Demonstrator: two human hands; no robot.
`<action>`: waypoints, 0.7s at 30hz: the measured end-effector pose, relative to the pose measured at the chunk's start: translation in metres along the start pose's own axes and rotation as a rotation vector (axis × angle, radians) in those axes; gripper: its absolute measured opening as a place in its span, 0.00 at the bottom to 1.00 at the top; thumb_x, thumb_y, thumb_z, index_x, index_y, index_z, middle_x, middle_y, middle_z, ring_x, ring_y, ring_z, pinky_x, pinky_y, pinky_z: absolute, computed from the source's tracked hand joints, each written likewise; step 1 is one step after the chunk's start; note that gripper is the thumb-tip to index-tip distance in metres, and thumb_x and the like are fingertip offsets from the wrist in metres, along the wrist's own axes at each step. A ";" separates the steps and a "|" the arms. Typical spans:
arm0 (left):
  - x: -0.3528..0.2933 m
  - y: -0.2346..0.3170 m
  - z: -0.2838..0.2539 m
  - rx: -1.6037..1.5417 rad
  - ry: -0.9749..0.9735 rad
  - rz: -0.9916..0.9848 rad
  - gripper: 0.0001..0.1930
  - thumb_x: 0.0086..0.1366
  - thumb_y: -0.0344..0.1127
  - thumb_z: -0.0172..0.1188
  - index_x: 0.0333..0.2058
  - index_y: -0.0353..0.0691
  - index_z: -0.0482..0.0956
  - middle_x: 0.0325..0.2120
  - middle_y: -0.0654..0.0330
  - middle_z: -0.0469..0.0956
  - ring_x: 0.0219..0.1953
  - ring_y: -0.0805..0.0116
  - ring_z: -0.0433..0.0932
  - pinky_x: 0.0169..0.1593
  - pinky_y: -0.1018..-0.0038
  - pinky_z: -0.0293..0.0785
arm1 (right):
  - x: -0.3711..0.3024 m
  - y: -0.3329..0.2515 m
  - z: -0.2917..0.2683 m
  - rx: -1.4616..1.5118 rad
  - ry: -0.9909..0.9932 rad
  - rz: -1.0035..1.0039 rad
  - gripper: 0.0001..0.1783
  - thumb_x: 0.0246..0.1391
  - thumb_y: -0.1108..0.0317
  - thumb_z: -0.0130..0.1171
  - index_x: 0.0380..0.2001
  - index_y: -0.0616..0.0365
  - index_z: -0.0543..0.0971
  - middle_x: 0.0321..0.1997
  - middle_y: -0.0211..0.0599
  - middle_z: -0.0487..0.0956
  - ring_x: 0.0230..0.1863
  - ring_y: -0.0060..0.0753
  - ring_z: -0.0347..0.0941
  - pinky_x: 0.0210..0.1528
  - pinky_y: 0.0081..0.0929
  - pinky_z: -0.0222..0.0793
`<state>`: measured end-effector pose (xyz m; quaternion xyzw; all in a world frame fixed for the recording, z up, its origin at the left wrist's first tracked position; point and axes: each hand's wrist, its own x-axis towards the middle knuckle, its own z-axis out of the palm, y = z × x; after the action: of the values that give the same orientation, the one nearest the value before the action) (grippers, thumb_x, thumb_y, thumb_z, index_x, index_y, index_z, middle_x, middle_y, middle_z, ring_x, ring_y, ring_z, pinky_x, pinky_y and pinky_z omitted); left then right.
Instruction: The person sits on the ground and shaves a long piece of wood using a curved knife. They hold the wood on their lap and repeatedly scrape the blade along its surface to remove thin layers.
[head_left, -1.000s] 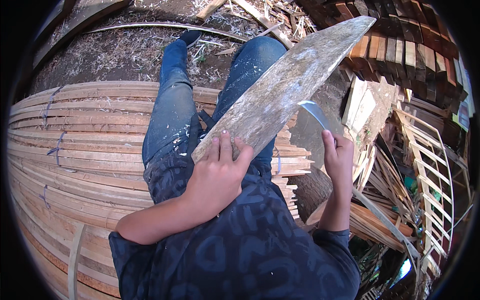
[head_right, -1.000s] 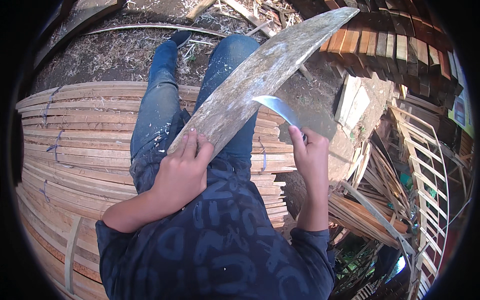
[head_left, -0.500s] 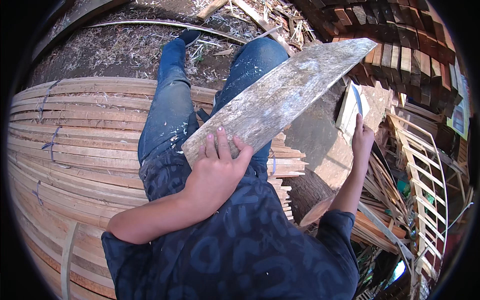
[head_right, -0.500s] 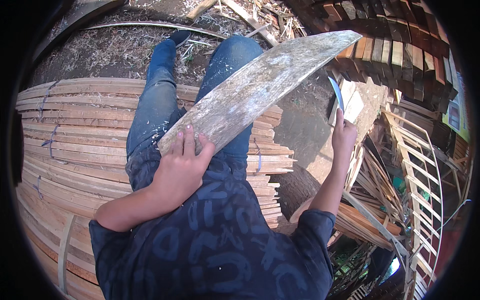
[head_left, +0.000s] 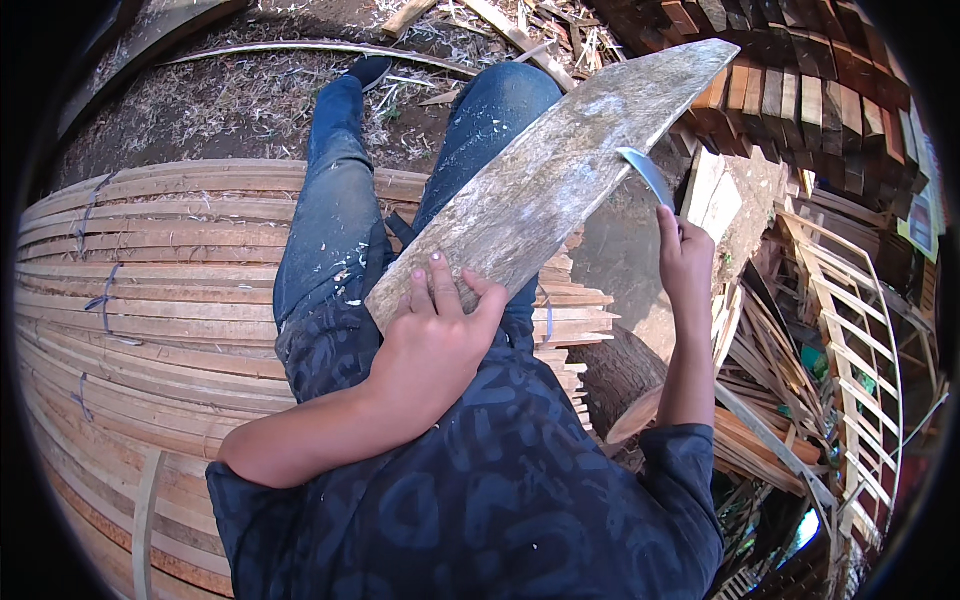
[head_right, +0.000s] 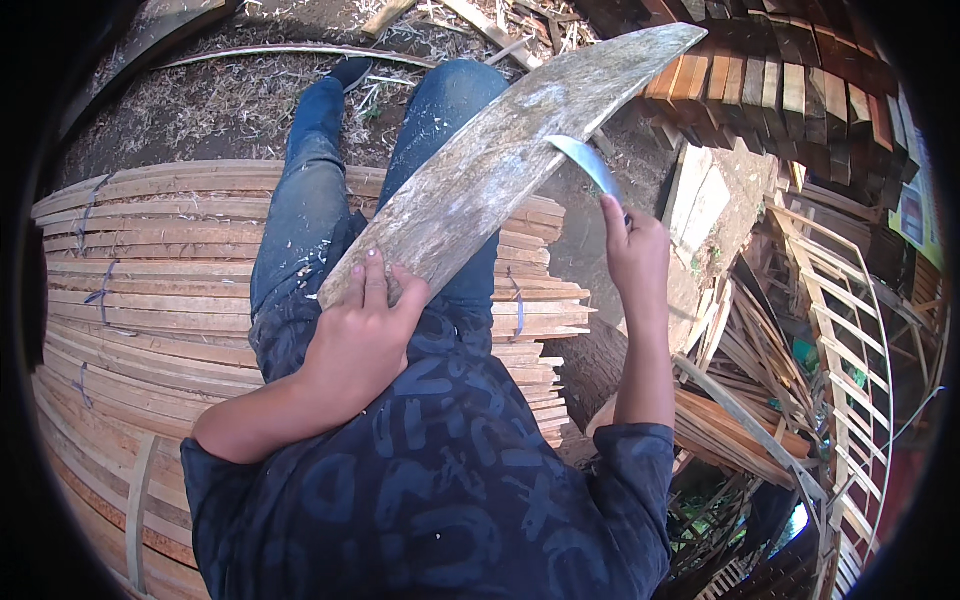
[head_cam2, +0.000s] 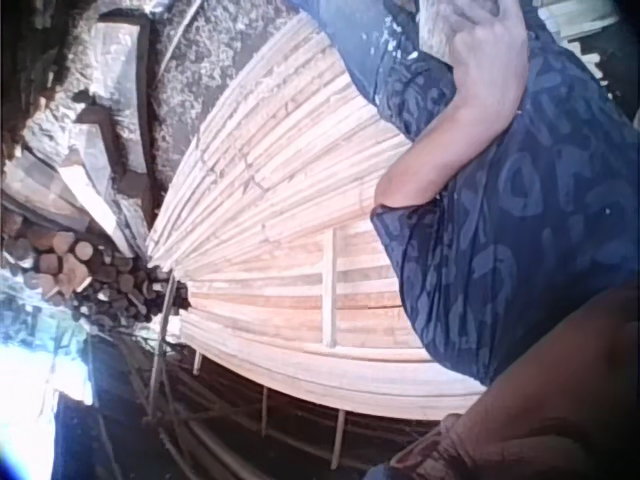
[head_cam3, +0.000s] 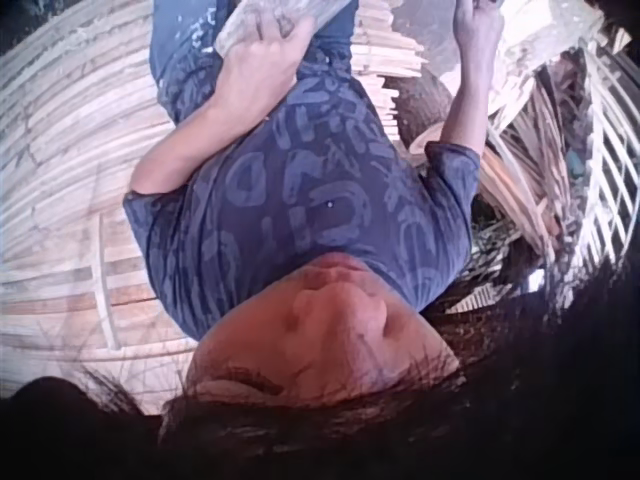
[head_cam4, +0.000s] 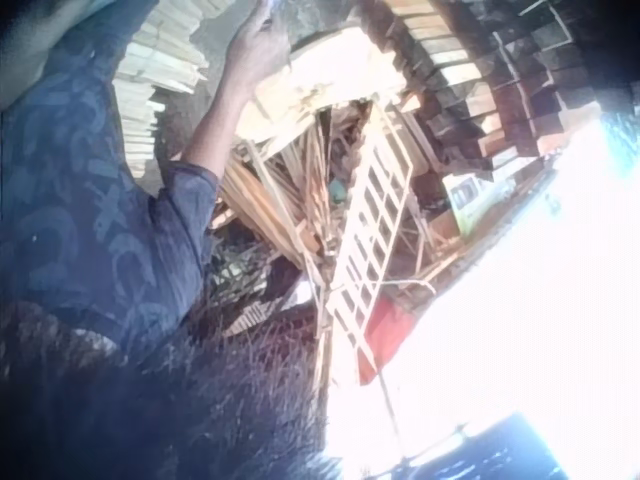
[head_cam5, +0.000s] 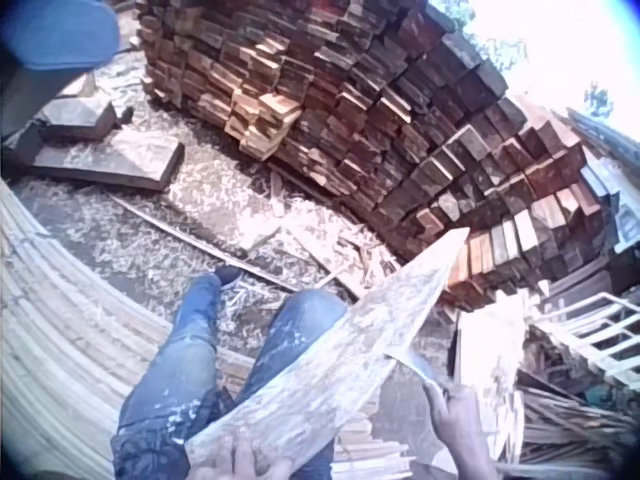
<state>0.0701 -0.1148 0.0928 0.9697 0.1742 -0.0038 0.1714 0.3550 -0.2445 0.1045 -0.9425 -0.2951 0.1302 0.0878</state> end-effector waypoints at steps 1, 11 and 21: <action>-0.002 -0.001 0.001 0.005 0.014 -0.001 0.16 0.53 0.27 0.55 0.42 0.32 0.69 0.41 0.28 0.75 0.39 0.43 0.82 0.36 0.66 0.82 | 0.021 0.037 -0.009 0.003 0.056 0.016 0.35 0.62 0.45 0.50 0.18 0.70 0.75 0.08 0.41 0.64 0.12 0.33 0.58 0.19 0.35 0.54; 0.003 0.000 -0.002 -0.106 -0.105 -0.023 0.17 0.51 0.26 0.56 0.41 0.31 0.68 0.41 0.27 0.75 0.40 0.44 0.82 0.32 0.67 0.82 | -0.049 -0.034 0.010 0.162 -0.253 -0.122 0.26 0.57 0.51 0.58 0.23 0.68 0.79 0.11 0.50 0.69 0.13 0.48 0.66 0.20 0.38 0.61; 0.019 0.004 -0.006 -0.077 0.002 -0.056 0.19 0.54 0.26 0.54 0.46 0.31 0.68 0.39 0.28 0.75 0.40 0.44 0.82 0.37 0.66 0.82 | 0.008 -0.020 -0.002 -0.073 -0.015 -0.175 0.31 0.56 0.44 0.56 0.21 0.67 0.79 0.10 0.47 0.70 0.15 0.48 0.70 0.21 0.38 0.64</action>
<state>0.0890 -0.1099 0.0987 0.9571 0.2016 -0.0007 0.2083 0.3511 -0.2240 0.1098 -0.9147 -0.3814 0.1181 0.0621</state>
